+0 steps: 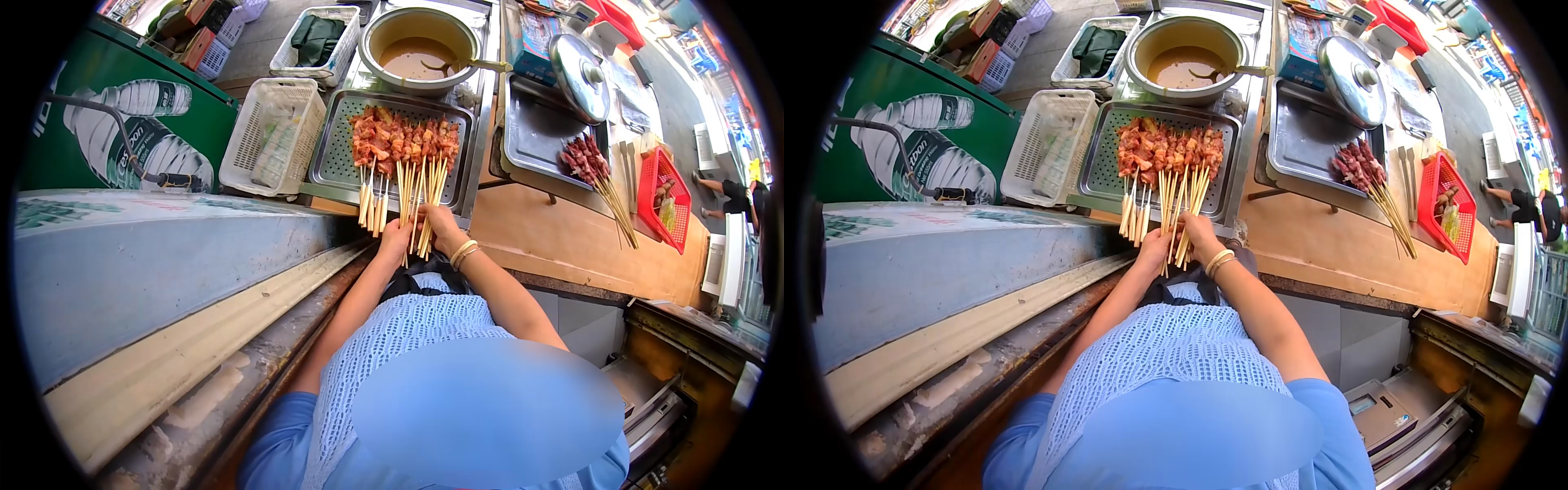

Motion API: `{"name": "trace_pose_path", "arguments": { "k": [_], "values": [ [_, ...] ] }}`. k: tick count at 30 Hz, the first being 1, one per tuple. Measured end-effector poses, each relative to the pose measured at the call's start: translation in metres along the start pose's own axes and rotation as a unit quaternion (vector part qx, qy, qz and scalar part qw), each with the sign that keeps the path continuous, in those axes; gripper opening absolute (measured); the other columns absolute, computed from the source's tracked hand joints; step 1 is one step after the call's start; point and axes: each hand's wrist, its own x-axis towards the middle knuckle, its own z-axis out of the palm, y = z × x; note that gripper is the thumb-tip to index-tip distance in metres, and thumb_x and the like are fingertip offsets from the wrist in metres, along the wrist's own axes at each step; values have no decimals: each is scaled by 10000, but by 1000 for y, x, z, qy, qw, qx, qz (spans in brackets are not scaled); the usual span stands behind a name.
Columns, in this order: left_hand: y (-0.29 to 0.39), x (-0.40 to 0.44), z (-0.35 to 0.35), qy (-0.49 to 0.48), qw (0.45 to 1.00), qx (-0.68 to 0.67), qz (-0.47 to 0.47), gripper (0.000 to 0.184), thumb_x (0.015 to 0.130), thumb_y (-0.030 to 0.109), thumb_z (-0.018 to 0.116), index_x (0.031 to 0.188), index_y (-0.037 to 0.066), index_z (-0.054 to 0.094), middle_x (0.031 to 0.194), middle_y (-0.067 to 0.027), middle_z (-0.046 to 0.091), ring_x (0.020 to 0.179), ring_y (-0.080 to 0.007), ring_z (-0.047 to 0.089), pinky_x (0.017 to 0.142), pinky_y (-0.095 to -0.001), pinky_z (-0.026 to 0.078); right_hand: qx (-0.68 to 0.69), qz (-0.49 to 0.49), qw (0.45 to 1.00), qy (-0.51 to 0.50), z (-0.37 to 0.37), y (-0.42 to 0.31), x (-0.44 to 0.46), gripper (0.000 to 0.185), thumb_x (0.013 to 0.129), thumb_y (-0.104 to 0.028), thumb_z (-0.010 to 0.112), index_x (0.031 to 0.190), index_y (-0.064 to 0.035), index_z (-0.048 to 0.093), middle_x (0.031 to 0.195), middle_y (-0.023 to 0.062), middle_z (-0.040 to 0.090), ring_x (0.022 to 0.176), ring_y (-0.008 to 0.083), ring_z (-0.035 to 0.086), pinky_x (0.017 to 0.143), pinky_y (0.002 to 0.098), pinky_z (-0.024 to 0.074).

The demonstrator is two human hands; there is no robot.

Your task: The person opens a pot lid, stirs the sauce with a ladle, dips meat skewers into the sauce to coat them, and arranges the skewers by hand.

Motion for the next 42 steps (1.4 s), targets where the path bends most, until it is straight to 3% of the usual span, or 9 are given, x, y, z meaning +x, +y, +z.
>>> {"name": "trace_pose_path", "arguments": {
  "k": [6,14,18,22,24,29,34,40,42],
  "values": [
    [4,-6,3,66,998,17,-6,132,875,199,512,817,85,546,650,7,519,506,-81,484,415,-215,382,-45,-38,998,-15,2,-3,-13,103,791,-102,599,818,-16,547,615,55,525,549,181,548,510,302,468],
    [19,-15,7,1,998,-57,-18,175,885,201,481,798,64,545,655,-12,526,510,-103,494,430,-229,409,-39,55,997,-30,-2,1,9,125,806,-122,571,802,3,559,607,87,557,457,208,545,408,360,493],
    [14,-10,4,44,996,-73,-27,166,879,188,480,790,62,543,663,-19,537,526,-102,504,433,-230,414,-18,57,998,-30,-1,-2,2,119,794,-105,587,786,11,563,622,98,570,476,208,557,406,363,491],
    [9,-6,5,37,995,-93,24,184,873,173,471,910,32,582,761,-33,597,660,-134,575,600,-248,469,-57,-16,998,-22,5,4,6,71,766,-44,620,791,6,575,668,87,587,546,202,581,498,327,505],
    [5,-3,0,34,998,19,39,209,875,170,470,940,7,585,813,-41,613,715,-142,583,676,-244,463,-100,-49,994,-8,4,6,7,64,758,-32,619,801,-1,584,669,79,586,567,199,589,517,317,508],
    [10,-9,5,86,996,17,15,149,867,194,482,786,71,505,632,1,472,495,-98,454,409,-235,386,-63,-44,997,7,5,8,5,79,793,-51,555,828,15,530,640,120,565,490,236,570,417,373,491],
    [12,-12,3,75,996,-40,-12,242,869,307,477,846,75,543,658,-9,519,529,-114,511,441,-239,431,-34,28,998,-34,6,-2,-5,90,804,-67,573,828,11,534,622,109,555,455,224,542,402,373,478],
    [-2,0,-2,24,999,16,34,164,889,198,481,841,58,551,672,-4,541,541,-96,518,473,-219,428,-65,-39,997,-3,5,8,10,115,743,-50,651,821,5,587,685,78,581,574,186,577,471,306,473],
    [1,-3,3,44,998,-7,51,140,895,153,478,823,56,551,680,-2,551,542,-87,513,489,-208,424,-51,-72,996,15,9,7,8,124,737,-60,626,769,49,577,641,108,579,476,212,560,413,351,468]
  ]
}}
